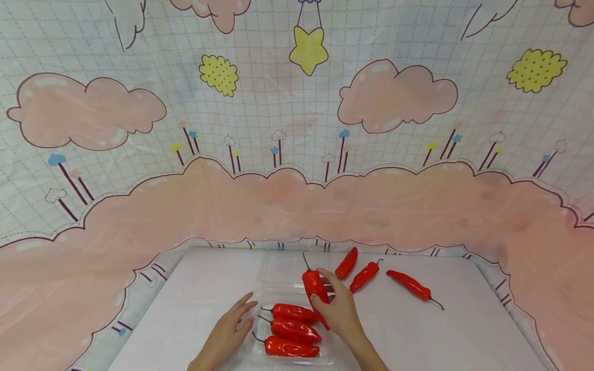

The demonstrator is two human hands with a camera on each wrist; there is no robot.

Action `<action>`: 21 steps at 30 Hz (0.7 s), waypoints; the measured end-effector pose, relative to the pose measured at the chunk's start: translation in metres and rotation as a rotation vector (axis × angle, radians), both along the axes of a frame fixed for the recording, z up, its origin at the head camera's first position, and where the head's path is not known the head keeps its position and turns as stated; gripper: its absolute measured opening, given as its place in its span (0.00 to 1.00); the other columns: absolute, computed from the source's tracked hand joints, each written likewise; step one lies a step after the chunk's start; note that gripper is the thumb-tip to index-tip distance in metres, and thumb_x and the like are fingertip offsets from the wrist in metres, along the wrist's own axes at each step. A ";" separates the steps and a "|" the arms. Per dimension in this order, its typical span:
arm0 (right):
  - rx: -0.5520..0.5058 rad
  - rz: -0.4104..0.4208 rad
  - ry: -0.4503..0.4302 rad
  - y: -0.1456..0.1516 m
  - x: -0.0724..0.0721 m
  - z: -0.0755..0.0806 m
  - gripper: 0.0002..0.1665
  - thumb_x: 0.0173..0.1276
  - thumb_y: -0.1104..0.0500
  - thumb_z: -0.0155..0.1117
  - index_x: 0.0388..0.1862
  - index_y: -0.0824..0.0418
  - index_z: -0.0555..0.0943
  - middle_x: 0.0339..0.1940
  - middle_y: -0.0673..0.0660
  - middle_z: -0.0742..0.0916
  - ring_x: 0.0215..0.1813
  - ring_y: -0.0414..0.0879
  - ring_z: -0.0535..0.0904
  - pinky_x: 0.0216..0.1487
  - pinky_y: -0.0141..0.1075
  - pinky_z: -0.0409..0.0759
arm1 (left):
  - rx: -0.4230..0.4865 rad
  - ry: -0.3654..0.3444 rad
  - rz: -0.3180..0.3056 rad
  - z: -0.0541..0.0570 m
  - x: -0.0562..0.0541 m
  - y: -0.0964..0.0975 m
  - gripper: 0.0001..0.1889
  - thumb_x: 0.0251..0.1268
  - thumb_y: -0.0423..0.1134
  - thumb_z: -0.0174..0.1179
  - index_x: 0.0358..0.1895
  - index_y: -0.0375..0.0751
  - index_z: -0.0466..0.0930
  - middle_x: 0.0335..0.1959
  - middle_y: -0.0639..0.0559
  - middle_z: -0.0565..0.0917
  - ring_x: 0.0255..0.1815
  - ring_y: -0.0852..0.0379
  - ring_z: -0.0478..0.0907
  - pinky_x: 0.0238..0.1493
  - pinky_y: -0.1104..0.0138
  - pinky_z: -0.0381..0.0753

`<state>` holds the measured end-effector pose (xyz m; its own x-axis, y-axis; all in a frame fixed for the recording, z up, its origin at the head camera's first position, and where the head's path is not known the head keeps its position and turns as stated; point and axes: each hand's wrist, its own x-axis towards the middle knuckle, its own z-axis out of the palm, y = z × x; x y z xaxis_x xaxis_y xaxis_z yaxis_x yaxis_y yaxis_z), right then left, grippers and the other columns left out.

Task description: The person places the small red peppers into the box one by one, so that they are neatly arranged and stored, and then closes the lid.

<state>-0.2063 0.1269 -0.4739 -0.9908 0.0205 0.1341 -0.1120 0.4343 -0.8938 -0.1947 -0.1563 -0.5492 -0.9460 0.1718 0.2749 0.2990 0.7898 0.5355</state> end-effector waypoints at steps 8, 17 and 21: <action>0.007 0.078 0.031 -0.006 0.000 -0.003 0.33 0.60 0.62 0.72 0.64 0.48 0.76 0.54 0.54 0.85 0.49 0.46 0.80 0.45 0.31 0.82 | 0.000 -0.002 0.003 0.000 0.000 0.000 0.20 0.66 0.39 0.59 0.61 0.46 0.79 0.71 0.51 0.72 0.64 0.47 0.78 0.60 0.49 0.79; 0.059 0.147 -0.001 -0.012 -0.003 -0.007 0.32 0.60 0.61 0.72 0.64 0.49 0.76 0.53 0.54 0.85 0.50 0.47 0.80 0.46 0.30 0.81 | 0.000 -0.010 -0.004 -0.002 -0.001 -0.002 0.20 0.67 0.39 0.59 0.62 0.47 0.78 0.72 0.51 0.71 0.64 0.47 0.77 0.60 0.48 0.79; 0.089 0.191 -0.021 -0.013 -0.005 -0.009 0.32 0.61 0.61 0.71 0.65 0.49 0.75 0.54 0.54 0.85 0.49 0.47 0.79 0.46 0.33 0.84 | 0.000 -0.019 -0.006 -0.002 -0.001 -0.002 0.20 0.67 0.39 0.59 0.62 0.46 0.78 0.72 0.51 0.71 0.65 0.46 0.77 0.60 0.48 0.78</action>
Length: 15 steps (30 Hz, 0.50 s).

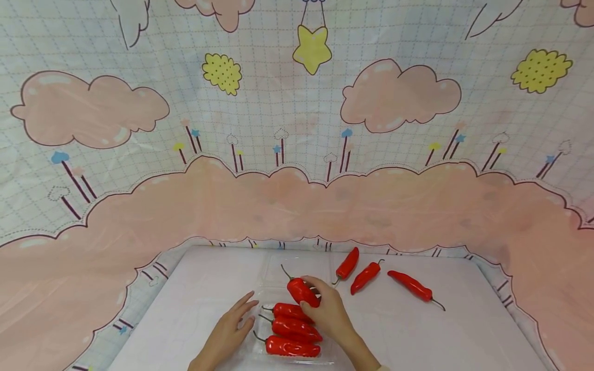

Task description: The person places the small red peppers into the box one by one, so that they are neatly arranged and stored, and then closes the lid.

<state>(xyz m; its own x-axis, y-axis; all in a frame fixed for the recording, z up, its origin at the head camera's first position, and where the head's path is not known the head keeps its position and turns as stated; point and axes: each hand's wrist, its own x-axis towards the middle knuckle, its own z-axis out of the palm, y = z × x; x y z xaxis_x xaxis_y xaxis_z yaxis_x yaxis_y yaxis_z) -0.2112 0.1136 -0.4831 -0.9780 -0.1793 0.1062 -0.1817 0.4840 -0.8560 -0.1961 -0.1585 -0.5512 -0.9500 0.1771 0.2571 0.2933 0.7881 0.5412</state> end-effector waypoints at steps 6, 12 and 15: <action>0.058 0.065 0.022 -0.001 -0.003 -0.002 0.31 0.61 0.63 0.70 0.64 0.52 0.75 0.54 0.55 0.84 0.51 0.48 0.79 0.48 0.39 0.86 | -0.008 0.005 0.001 0.000 0.000 0.001 0.20 0.67 0.39 0.59 0.61 0.46 0.78 0.72 0.51 0.71 0.64 0.47 0.77 0.60 0.49 0.79; 0.146 0.103 0.062 -0.004 -0.006 -0.008 0.31 0.60 0.64 0.70 0.63 0.52 0.76 0.54 0.53 0.84 0.53 0.49 0.79 0.52 0.45 0.86 | -0.011 0.002 0.005 0.001 0.000 0.001 0.20 0.67 0.39 0.59 0.61 0.46 0.78 0.72 0.51 0.71 0.64 0.47 0.78 0.60 0.48 0.79; 0.177 0.113 0.072 -0.007 -0.007 -0.011 0.31 0.60 0.64 0.71 0.63 0.53 0.77 0.54 0.53 0.85 0.54 0.49 0.80 0.53 0.47 0.85 | -0.011 0.005 0.006 0.001 0.001 0.001 0.20 0.67 0.39 0.59 0.61 0.46 0.78 0.72 0.51 0.71 0.64 0.47 0.78 0.60 0.48 0.79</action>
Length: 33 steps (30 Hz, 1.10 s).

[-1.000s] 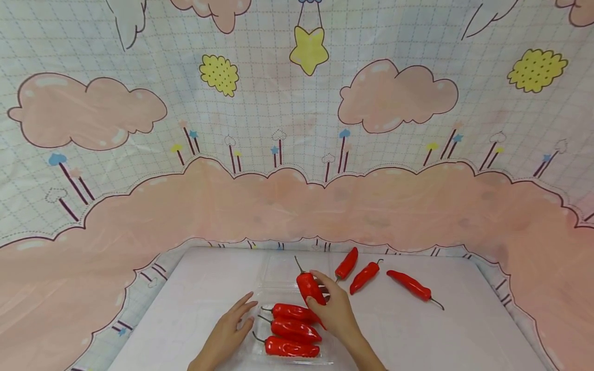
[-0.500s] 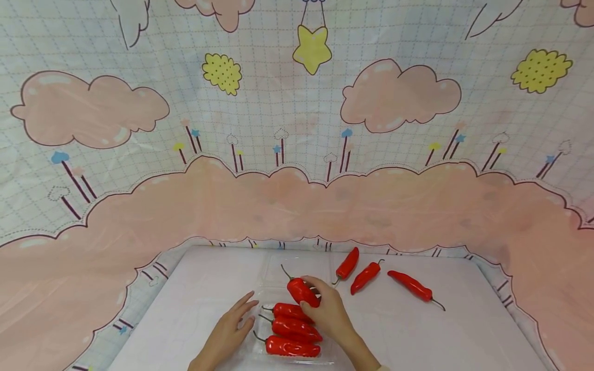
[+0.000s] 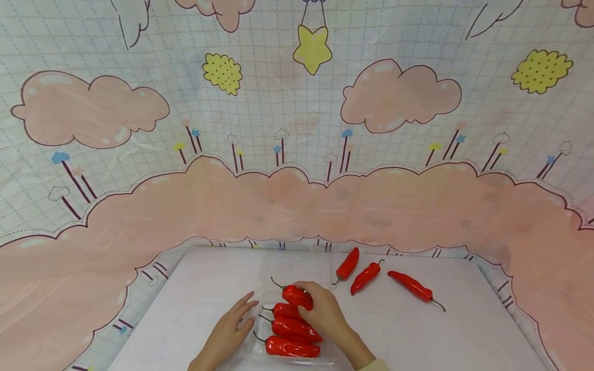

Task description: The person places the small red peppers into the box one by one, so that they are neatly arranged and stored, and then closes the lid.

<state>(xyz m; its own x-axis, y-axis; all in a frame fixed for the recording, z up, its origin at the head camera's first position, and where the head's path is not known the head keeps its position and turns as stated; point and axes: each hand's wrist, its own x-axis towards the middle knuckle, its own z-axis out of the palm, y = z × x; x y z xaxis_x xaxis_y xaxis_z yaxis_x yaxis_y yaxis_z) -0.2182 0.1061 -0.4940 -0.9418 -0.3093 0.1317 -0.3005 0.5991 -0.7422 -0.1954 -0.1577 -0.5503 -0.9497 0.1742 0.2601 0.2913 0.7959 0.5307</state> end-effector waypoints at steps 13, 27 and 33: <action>0.127 -0.003 0.022 -0.015 -0.001 -0.009 0.31 0.58 0.61 0.73 0.61 0.52 0.78 0.55 0.51 0.85 0.54 0.49 0.80 0.56 0.50 0.83 | 0.006 0.000 0.003 0.001 0.000 0.001 0.20 0.67 0.39 0.59 0.61 0.46 0.79 0.72 0.51 0.72 0.65 0.47 0.77 0.61 0.49 0.78; 0.129 0.012 0.030 -0.023 -0.005 -0.014 0.28 0.58 0.62 0.74 0.58 0.54 0.80 0.51 0.53 0.86 0.50 0.48 0.81 0.54 0.50 0.84 | 0.011 -0.007 0.003 0.001 0.000 0.001 0.20 0.66 0.39 0.59 0.61 0.46 0.79 0.72 0.51 0.72 0.64 0.46 0.77 0.60 0.48 0.79; 0.076 0.018 -0.033 -0.023 -0.007 -0.015 0.27 0.57 0.63 0.74 0.56 0.55 0.80 0.47 0.53 0.86 0.46 0.46 0.80 0.51 0.48 0.85 | 0.020 -0.014 0.001 0.001 -0.001 0.001 0.20 0.67 0.39 0.59 0.61 0.47 0.79 0.72 0.51 0.71 0.65 0.46 0.77 0.60 0.48 0.78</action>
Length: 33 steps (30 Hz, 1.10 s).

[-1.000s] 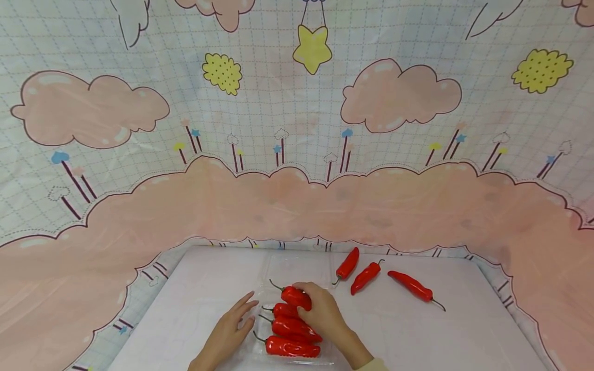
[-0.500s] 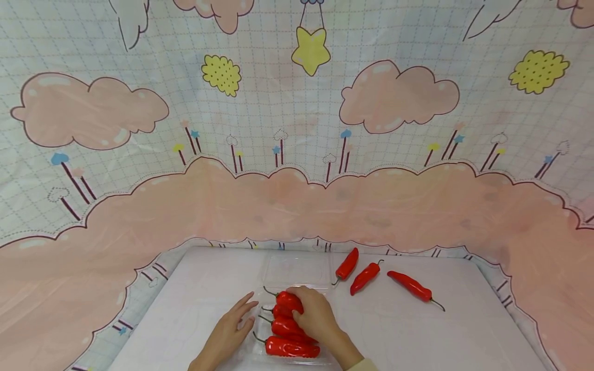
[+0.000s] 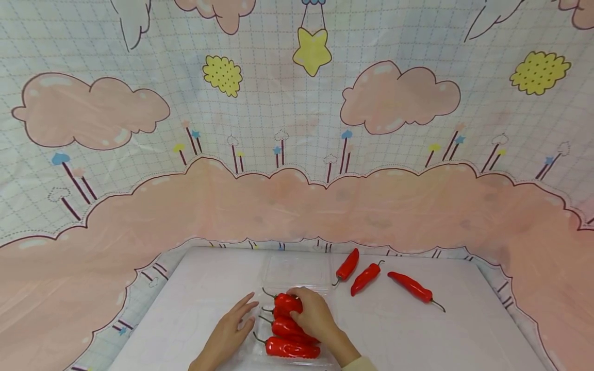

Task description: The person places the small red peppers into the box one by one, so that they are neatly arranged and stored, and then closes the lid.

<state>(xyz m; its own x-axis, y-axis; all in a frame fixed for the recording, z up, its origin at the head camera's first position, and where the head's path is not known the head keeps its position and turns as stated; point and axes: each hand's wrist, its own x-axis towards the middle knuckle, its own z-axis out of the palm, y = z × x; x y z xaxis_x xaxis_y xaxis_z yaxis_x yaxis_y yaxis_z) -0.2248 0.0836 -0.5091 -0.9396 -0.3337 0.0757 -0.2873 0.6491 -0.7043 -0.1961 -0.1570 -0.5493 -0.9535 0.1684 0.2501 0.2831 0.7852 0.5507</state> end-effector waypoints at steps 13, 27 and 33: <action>-0.005 -0.027 0.027 0.002 -0.005 -0.005 0.23 0.57 0.63 0.74 0.53 0.53 0.83 0.50 0.53 0.85 0.49 0.48 0.80 0.54 0.49 0.84 | 0.002 0.008 0.003 -0.002 -0.001 0.000 0.20 0.67 0.39 0.59 0.61 0.48 0.78 0.72 0.52 0.71 0.65 0.47 0.77 0.61 0.48 0.78; -0.018 -0.080 0.053 0.003 -0.009 -0.007 0.21 0.58 0.66 0.72 0.51 0.53 0.83 0.50 0.53 0.86 0.50 0.49 0.79 0.56 0.51 0.83 | 0.007 -0.013 0.000 -0.002 -0.001 0.000 0.20 0.67 0.40 0.59 0.62 0.48 0.78 0.72 0.52 0.71 0.65 0.45 0.76 0.60 0.47 0.78; -0.042 -0.109 0.060 0.002 -0.011 -0.008 0.18 0.59 0.67 0.70 0.48 0.53 0.84 0.46 0.51 0.86 0.47 0.47 0.79 0.55 0.50 0.83 | 0.010 -0.009 0.002 -0.003 0.000 0.000 0.20 0.67 0.40 0.59 0.62 0.48 0.78 0.72 0.52 0.71 0.65 0.45 0.76 0.60 0.47 0.78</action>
<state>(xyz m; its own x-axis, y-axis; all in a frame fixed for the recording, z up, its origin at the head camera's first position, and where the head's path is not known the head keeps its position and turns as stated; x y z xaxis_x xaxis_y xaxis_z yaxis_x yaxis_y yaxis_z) -0.2361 0.0855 -0.5171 -0.9636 -0.2247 0.1448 -0.2588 0.6490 -0.7154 -0.1963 -0.1569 -0.5518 -0.9561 0.1640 0.2428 0.2763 0.7801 0.5613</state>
